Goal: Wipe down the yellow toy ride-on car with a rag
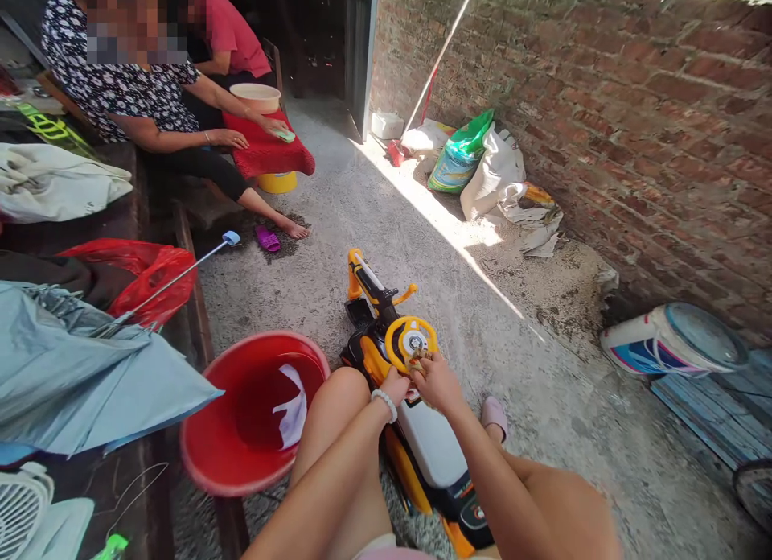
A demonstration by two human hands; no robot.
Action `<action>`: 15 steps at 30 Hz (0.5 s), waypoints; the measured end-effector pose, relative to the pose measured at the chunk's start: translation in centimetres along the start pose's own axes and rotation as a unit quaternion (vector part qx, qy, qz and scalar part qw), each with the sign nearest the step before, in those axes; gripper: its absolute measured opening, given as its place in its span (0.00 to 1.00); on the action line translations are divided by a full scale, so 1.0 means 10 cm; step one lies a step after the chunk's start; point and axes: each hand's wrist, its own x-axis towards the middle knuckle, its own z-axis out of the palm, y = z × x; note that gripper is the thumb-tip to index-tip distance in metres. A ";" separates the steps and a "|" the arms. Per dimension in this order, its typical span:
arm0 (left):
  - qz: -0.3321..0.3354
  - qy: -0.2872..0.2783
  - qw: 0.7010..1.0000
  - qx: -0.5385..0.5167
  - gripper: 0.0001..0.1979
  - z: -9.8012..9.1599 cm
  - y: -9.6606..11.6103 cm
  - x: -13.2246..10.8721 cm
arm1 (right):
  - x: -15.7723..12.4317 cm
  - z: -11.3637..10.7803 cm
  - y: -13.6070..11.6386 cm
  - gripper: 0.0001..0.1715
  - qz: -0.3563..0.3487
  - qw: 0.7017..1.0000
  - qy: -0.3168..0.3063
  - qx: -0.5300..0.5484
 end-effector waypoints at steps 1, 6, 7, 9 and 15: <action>-0.006 0.004 1.000 0.011 0.16 -0.01 0.01 0.00 | -0.01 -0.01 0.08 0.17 0.007 1.000 -0.001 0.011; -0.020 0.027 0.999 0.037 0.13 -0.01 0.07 -0.03 | 0.19 -0.08 0.33 0.21 0.032 0.993 0.076 0.079; -0.022 0.027 0.999 0.039 0.12 -0.01 0.08 -0.04 | 0.24 -0.07 0.33 0.22 0.034 0.991 0.093 0.086; -0.028 0.025 0.998 0.049 0.10 -0.01 0.10 -0.06 | 0.31 -0.04 0.30 0.22 0.045 0.990 0.105 0.078; -0.023 0.022 0.998 0.060 0.14 -0.03 0.11 -0.09 | 0.16 0.17 0.20 0.19 0.047 0.993 0.105 0.015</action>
